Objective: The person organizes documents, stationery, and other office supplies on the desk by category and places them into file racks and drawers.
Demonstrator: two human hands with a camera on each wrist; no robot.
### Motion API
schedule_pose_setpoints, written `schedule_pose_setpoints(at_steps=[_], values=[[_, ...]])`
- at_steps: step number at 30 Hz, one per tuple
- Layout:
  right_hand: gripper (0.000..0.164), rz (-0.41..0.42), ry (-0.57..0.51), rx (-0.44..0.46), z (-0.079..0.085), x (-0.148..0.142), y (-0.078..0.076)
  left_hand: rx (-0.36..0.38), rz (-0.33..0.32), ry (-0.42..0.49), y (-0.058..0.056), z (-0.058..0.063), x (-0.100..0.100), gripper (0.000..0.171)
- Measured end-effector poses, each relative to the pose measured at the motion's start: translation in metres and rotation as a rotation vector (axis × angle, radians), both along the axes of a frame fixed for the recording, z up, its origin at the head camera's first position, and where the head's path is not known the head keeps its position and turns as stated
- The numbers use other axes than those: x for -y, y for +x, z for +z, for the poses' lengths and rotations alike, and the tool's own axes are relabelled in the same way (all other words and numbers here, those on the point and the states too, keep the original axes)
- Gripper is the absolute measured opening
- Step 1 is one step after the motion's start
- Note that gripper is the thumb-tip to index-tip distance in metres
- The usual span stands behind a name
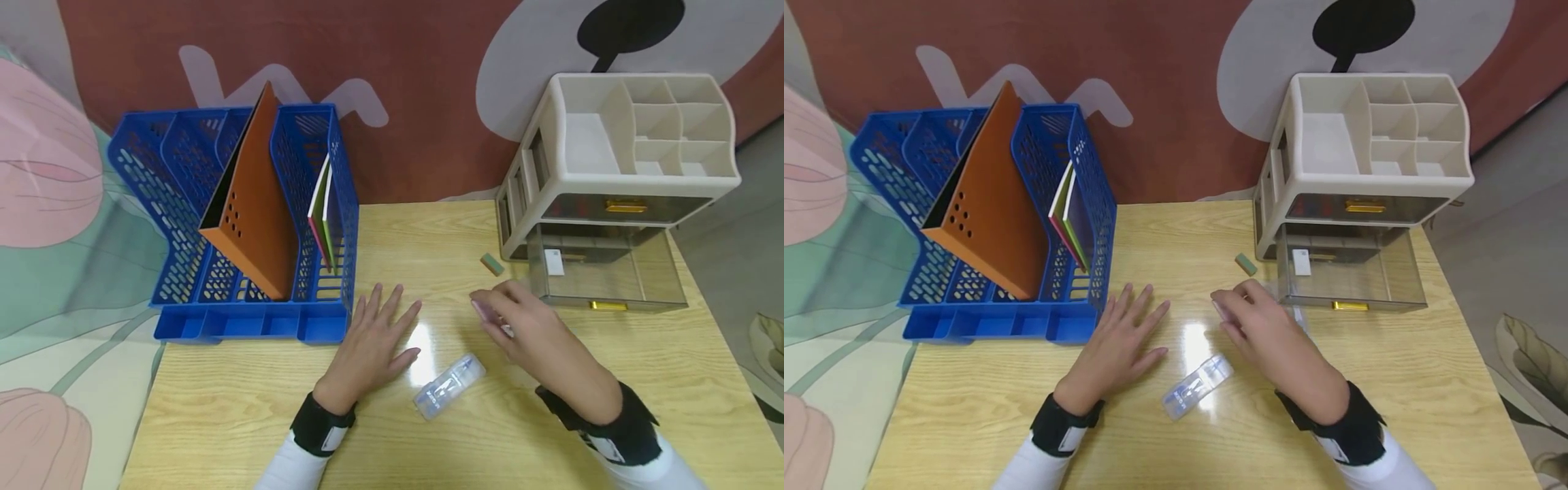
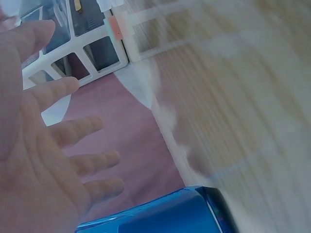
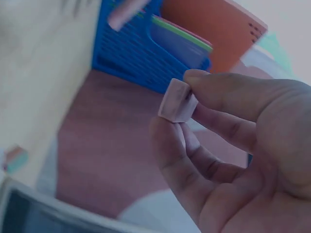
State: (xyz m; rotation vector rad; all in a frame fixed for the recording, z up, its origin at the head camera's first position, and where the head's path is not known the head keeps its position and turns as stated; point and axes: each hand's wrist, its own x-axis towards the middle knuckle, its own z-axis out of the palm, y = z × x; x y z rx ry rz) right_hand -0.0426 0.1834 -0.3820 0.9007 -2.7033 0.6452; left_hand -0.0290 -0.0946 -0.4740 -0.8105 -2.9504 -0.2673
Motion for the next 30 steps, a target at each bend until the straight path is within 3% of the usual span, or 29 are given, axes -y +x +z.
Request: schedule_pose_setpoints(at_steps=[4,7,12,17,20,30], values=[[0.048,-0.003,-0.052,-0.065,0.019,-0.015,-0.001,0.004,0.002,0.003,0.000,0.001,0.001,0.072],[0.032,-0.017,-0.057,-0.119,0.025,-0.026,-0.006,0.007,0.005,-0.005,0.001,0.002,0.003,0.072],[0.054,-0.072,-0.031,-0.158,0.027,-0.041,-0.014,0.013,-0.003,-0.018,0.002,0.002,0.007,0.073],[0.030,-0.122,-0.023,-0.187,0.030,-0.055,-0.022,-0.002,-0.032,-0.052,0.001,0.002,0.011,0.074],[0.047,-0.165,-0.003,-0.181,0.033,-0.066,-0.028,-0.006,-0.049,-0.069,0.001,0.003,0.012,0.073],[0.041,-0.248,0.147,-0.069,0.026,-0.110,-0.060,0.021,-0.073,-0.080,0.002,0.004,0.012,0.072]])
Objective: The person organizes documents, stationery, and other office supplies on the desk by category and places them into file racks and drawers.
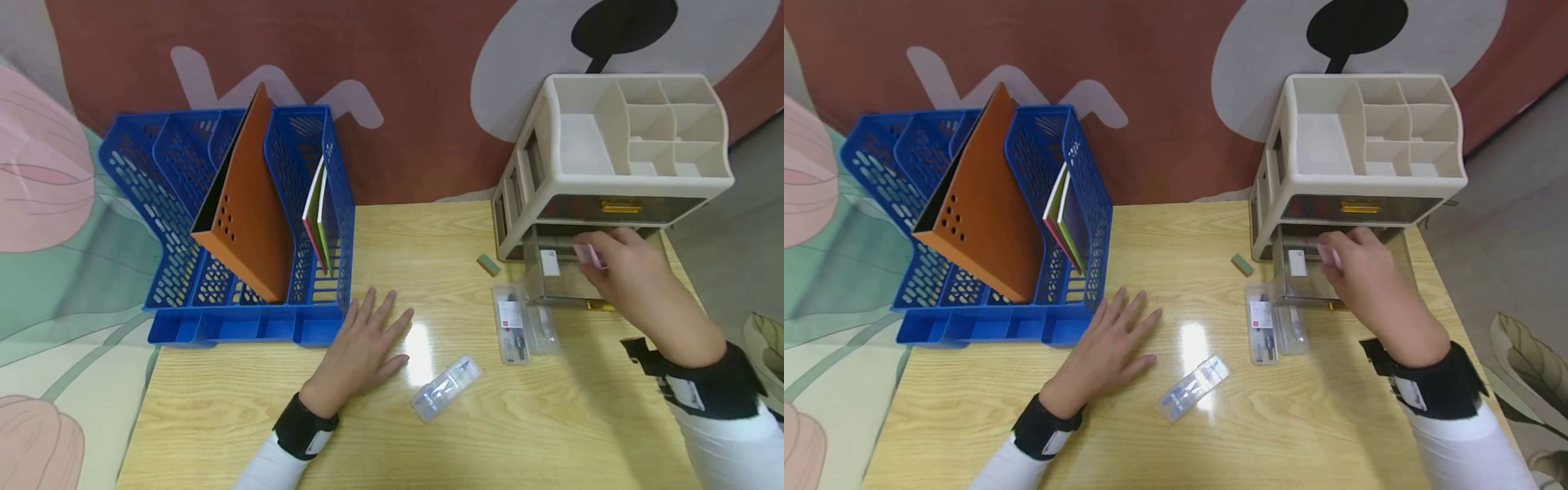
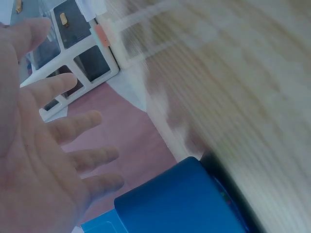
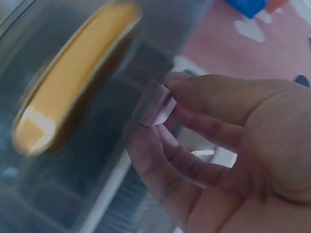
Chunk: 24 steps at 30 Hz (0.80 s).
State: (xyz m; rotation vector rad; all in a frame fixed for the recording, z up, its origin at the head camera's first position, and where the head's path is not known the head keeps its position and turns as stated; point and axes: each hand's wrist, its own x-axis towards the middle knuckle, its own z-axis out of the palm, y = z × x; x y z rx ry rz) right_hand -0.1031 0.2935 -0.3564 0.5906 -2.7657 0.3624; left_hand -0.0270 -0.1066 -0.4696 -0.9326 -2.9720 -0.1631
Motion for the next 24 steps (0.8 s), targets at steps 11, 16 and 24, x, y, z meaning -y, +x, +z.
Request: schedule_pose_setpoints(at_steps=[11,16,24], values=[[0.023,-0.053,0.121,0.341,-0.012,-0.011,-0.028,-0.017,-0.020,-0.002,0.001,0.000,0.002,0.071],[0.022,-0.068,0.136,0.441,-0.014,-0.010,-0.035,-0.016,-0.012,-0.013,0.002,-0.001,0.004,0.071],[0.026,-0.092,0.131,0.498,-0.020,-0.012,-0.040,0.007,0.008,-0.025,0.003,0.001,0.006,0.071]])
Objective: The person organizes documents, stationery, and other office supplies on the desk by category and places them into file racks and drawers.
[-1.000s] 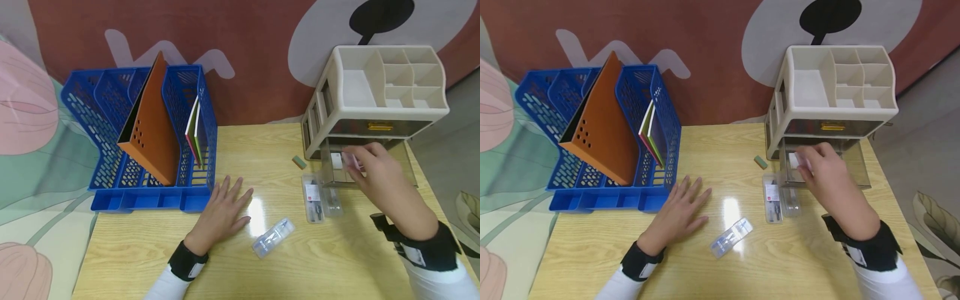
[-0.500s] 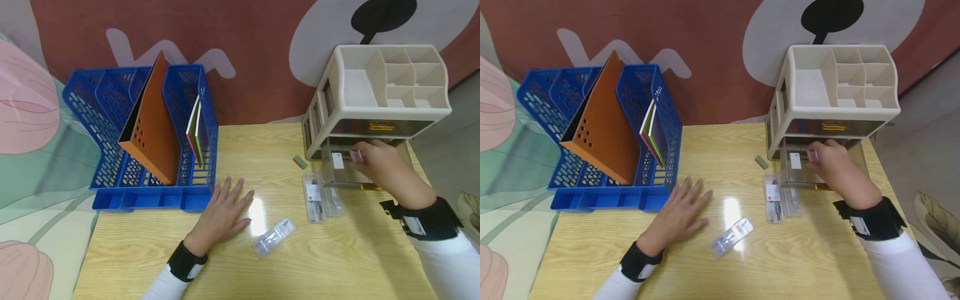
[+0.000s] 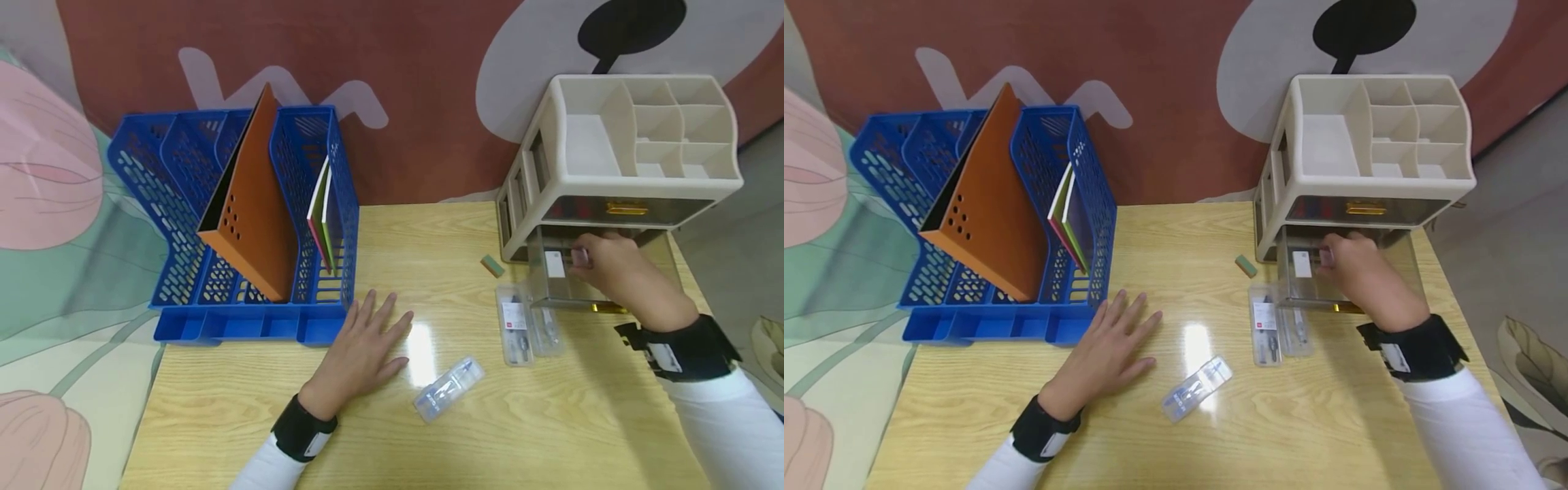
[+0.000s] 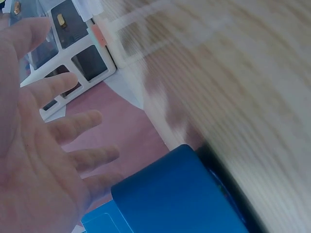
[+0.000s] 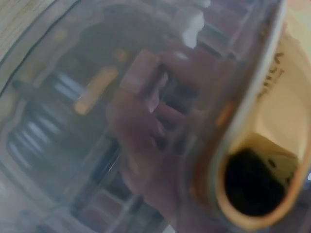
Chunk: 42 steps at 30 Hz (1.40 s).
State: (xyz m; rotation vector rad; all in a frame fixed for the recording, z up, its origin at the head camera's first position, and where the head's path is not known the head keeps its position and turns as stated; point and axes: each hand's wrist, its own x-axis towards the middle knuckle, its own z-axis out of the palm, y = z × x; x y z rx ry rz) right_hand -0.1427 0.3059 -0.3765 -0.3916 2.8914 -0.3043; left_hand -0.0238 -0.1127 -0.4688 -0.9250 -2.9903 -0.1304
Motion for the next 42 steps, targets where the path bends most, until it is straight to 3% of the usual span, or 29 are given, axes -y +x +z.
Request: schedule_pose_setpoints(at_steps=[4,9,17,22,27,33,38,42], values=[[0.029,-0.001,-0.010,-0.031,-0.001,0.000,0.003,0.008,0.003,0.004,0.000,0.001,0.000,0.071],[0.028,0.019,-0.028,-0.174,0.002,0.004,0.012,0.010,0.004,0.010,0.000,0.001,0.002,0.071],[0.036,0.033,-0.051,-0.352,0.029,0.031,0.043,0.015,0.003,0.024,-0.001,0.000,0.003,0.072],[0.037,0.136,-0.088,-0.531,0.037,0.051,0.064,0.017,-0.010,0.036,-0.001,0.001,0.002,0.072],[0.027,0.265,-0.169,-0.676,0.033,0.069,0.075,0.014,-0.013,0.041,0.000,0.001,0.001,0.071],[0.049,0.356,-0.255,-0.684,0.018,0.091,0.089,-0.001,-0.020,0.046,-0.001,0.000,0.001,0.071],[0.051,0.363,-0.305,-0.635,0.003,0.108,0.097,0.010,-0.015,0.043,0.000,-0.001,0.001,0.071],[0.034,0.343,-0.324,-0.548,-0.014,0.118,0.100,0.016,-0.008,0.045,0.000,-0.002,0.002,0.070]])
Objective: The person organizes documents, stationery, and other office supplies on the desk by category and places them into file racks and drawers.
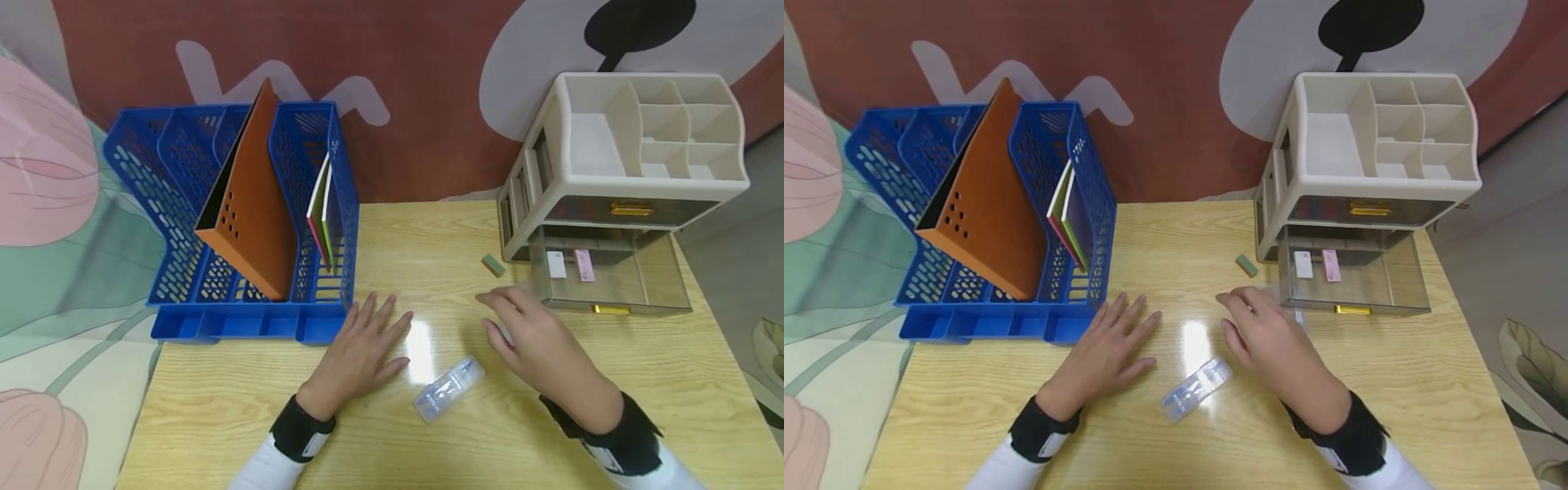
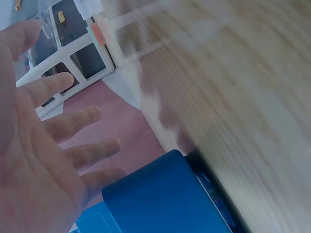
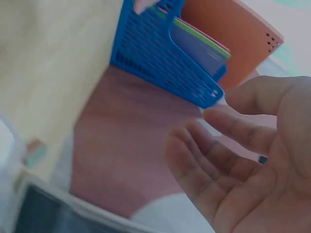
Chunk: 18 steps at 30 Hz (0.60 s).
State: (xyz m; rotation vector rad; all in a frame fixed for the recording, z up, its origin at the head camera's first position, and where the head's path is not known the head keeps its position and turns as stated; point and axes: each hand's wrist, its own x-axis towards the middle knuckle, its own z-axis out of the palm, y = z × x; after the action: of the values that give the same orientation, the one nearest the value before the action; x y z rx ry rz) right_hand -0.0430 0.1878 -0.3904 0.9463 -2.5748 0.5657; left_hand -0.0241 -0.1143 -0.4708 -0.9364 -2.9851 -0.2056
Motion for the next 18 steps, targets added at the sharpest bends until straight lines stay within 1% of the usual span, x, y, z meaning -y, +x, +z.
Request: schedule_pose_setpoints(at_steps=[2,6,9,14,18], values=[[0.033,-0.010,0.007,0.050,-0.009,0.003,-0.001,0.001,0.001,0.001,0.000,0.000,0.000,0.070],[0.044,-0.054,0.021,0.115,-0.025,0.007,-0.007,0.008,0.004,-0.004,0.000,-0.001,-0.001,0.070],[0.050,-0.114,0.036,0.170,-0.038,0.008,-0.016,0.007,0.009,-0.009,0.001,-0.001,-0.001,0.070],[0.062,-0.209,0.065,0.295,-0.058,0.012,-0.032,-0.008,0.012,-0.006,0.001,-0.002,0.000,0.069],[0.070,-0.265,0.082,0.389,-0.068,0.014,-0.044,-0.012,0.018,-0.002,0.001,-0.003,0.000,0.069]])
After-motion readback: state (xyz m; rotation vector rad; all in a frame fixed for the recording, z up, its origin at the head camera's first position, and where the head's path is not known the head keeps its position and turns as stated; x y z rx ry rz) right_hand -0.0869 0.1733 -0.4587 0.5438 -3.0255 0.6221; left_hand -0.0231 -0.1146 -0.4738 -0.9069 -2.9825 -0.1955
